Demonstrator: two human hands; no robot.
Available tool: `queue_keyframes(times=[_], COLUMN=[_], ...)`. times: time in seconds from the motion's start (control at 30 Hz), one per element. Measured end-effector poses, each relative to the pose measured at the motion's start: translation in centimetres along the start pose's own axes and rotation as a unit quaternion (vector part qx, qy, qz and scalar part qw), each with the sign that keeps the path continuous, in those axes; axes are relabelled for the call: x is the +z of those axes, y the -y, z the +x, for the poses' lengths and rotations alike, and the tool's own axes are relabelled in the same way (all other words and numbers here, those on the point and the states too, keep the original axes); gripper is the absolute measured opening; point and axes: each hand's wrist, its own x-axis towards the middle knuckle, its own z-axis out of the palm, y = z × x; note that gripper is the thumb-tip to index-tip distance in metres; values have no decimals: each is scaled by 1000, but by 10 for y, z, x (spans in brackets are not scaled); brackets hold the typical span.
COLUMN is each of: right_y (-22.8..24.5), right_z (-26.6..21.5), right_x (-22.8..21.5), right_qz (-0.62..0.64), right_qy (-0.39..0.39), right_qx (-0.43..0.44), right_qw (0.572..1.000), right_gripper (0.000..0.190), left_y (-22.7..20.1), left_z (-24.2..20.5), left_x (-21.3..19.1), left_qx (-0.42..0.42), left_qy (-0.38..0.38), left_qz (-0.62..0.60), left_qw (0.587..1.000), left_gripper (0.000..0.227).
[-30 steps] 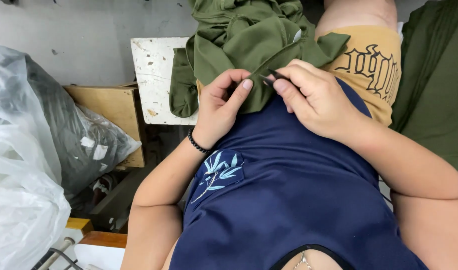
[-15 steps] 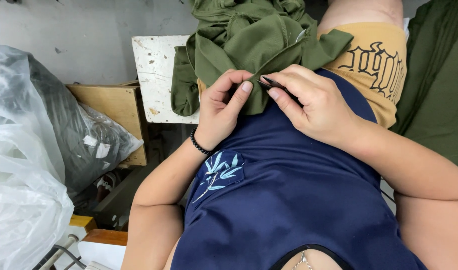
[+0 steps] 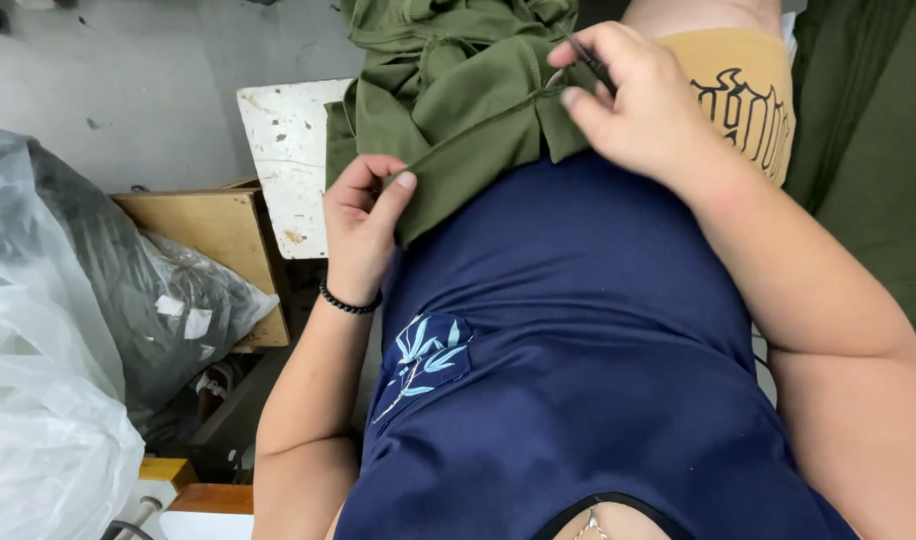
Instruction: Trimming loose threads from green fabric garments using scissors at a sewing workstation.
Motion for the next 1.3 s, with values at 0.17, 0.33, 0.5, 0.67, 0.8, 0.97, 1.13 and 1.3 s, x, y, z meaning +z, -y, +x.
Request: queue_keyframes(times=[0.17, 0.33, 0.5, 0.67, 0.8, 0.97, 1.13, 1.3], right_y=[-6, 8, -19, -26, -21, -16, -18, -27], right_z=[-5, -15, -12, -16, -15, -10, 0, 0], right_x=[1, -12, 4, 7, 1, 2, 0, 1], right_qz=[-20, -54, -143, -119, -11, 44, 110, 153], right_qy=[29, 51, 30, -62, -128, -113, -98, -105], right_qx=[83, 33, 2, -35, -56, 9, 104, 92], right_qw=[996, 997, 989, 990, 990, 993, 984, 978], right_gripper=[37, 42, 44, 9, 20, 25, 28, 28], left_y=[20, 31, 19, 9, 31, 24, 21, 8], left_z=[24, 44, 41, 35, 38, 45, 48, 39], left_x=[-22, -37, -40, -37, -42, -38, -40, -38], left_qx=[11, 46, 148, 216, 179, -98, -209, -125], left_qy=[-10, -31, 114, 181, 87, -12, -20, 30], left_qz=[52, 143, 196, 296, 178, -218, -236, -158], left_qw=[999, 988, 963, 913, 964, 971, 949, 979], left_gripper=[5, 5, 66, 85, 19, 22, 24, 26])
